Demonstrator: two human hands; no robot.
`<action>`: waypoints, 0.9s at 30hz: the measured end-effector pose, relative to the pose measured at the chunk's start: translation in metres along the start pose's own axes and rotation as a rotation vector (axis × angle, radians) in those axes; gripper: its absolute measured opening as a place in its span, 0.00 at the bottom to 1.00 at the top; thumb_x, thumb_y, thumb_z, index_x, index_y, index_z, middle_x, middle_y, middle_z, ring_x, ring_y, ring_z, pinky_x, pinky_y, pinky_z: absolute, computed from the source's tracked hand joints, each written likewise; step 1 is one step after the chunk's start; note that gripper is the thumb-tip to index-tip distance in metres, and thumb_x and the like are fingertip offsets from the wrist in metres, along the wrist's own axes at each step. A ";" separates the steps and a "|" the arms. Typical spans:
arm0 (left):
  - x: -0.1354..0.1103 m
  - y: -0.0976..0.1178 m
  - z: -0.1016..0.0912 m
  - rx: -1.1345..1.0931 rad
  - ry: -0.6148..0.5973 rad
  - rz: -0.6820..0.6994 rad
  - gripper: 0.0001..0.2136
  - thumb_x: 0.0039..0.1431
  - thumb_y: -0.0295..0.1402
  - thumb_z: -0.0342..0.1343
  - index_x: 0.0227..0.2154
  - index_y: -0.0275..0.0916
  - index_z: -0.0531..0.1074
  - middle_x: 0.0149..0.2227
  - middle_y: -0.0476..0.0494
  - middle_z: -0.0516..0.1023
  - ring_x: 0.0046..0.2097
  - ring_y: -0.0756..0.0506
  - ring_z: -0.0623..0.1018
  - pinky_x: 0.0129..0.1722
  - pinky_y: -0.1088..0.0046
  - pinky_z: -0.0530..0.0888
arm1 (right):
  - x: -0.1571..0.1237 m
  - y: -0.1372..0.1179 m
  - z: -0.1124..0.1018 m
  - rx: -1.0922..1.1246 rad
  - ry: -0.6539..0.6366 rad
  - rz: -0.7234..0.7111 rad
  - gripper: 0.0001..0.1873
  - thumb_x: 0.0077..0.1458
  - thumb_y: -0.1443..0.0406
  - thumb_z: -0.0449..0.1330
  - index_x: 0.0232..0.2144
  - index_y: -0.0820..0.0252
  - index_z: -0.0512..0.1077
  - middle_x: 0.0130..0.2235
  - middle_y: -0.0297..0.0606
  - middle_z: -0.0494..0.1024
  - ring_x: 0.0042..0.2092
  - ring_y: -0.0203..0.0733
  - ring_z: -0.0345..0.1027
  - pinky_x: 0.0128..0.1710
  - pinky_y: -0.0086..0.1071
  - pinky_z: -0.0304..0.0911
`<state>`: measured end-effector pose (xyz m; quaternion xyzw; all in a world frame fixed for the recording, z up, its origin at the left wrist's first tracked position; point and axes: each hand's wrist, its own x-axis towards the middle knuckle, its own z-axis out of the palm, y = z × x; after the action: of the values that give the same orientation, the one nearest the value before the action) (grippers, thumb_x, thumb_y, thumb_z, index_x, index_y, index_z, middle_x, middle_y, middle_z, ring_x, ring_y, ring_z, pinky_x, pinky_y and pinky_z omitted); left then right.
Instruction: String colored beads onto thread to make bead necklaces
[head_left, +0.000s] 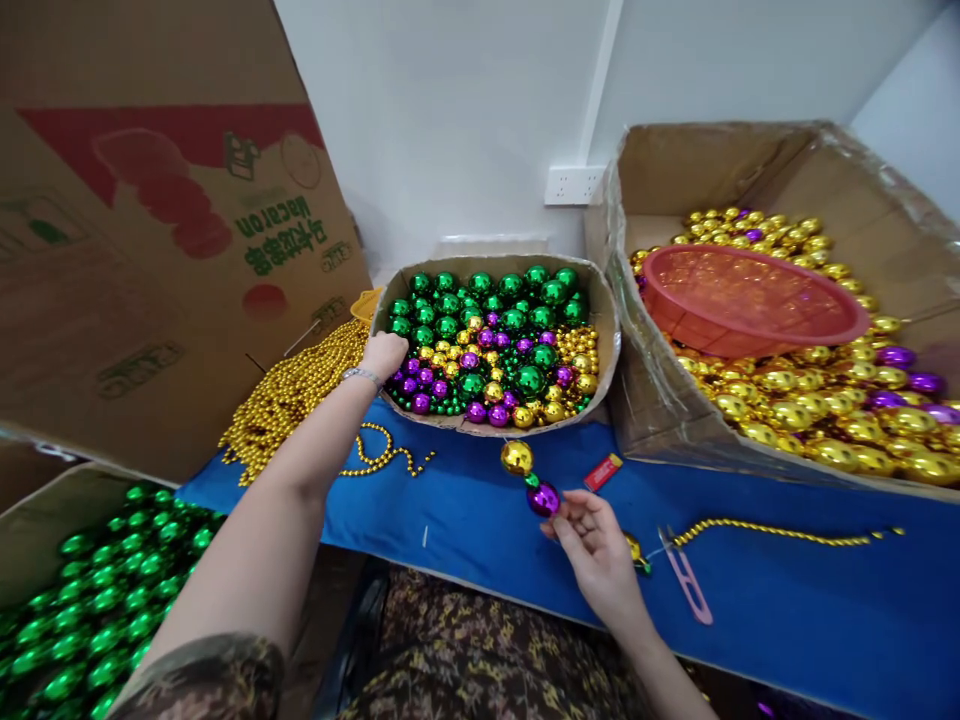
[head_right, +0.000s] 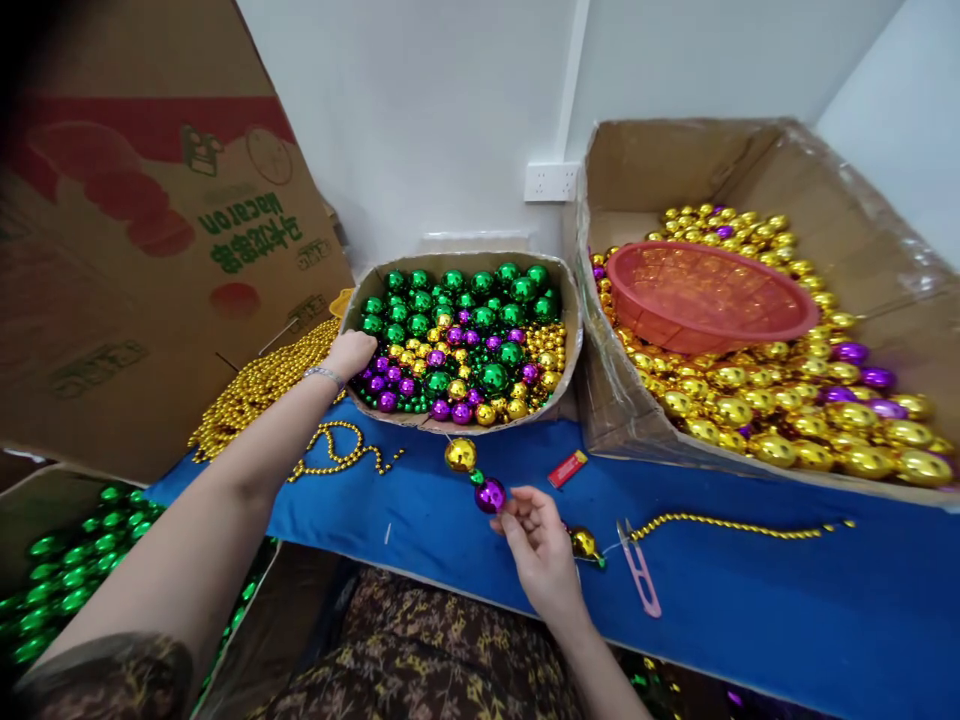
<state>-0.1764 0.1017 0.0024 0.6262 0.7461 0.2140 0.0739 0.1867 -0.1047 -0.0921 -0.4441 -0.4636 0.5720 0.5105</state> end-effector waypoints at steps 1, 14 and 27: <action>0.002 0.000 0.002 -0.013 -0.002 0.000 0.17 0.63 0.38 0.54 0.51 0.36 0.68 0.51 0.39 0.72 0.48 0.42 0.75 0.46 0.58 0.75 | 0.000 -0.001 0.001 -0.003 -0.005 0.003 0.21 0.51 0.51 0.65 0.42 0.55 0.66 0.35 0.35 0.75 0.34 0.38 0.74 0.39 0.35 0.74; -0.079 0.051 -0.001 -0.805 -0.040 0.019 0.12 0.56 0.34 0.59 0.41 0.33 0.76 0.33 0.44 0.77 0.32 0.50 0.77 0.33 0.74 0.75 | -0.003 0.001 0.003 -0.098 -0.018 -0.050 0.16 0.57 0.53 0.59 0.44 0.54 0.65 0.34 0.33 0.73 0.34 0.37 0.74 0.38 0.35 0.75; -0.169 0.099 0.031 -1.654 -0.449 -0.363 0.11 0.47 0.33 0.68 0.34 0.35 0.76 0.29 0.47 0.77 0.30 0.51 0.78 0.31 0.76 0.77 | -0.008 0.002 0.000 -0.280 -0.017 -0.110 0.14 0.60 0.56 0.56 0.47 0.55 0.66 0.35 0.35 0.73 0.35 0.38 0.75 0.39 0.34 0.74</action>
<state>-0.0407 -0.0424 -0.0110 0.2708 0.4076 0.5430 0.6824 0.1872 -0.1130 -0.0933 -0.4801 -0.5667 0.4766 0.4703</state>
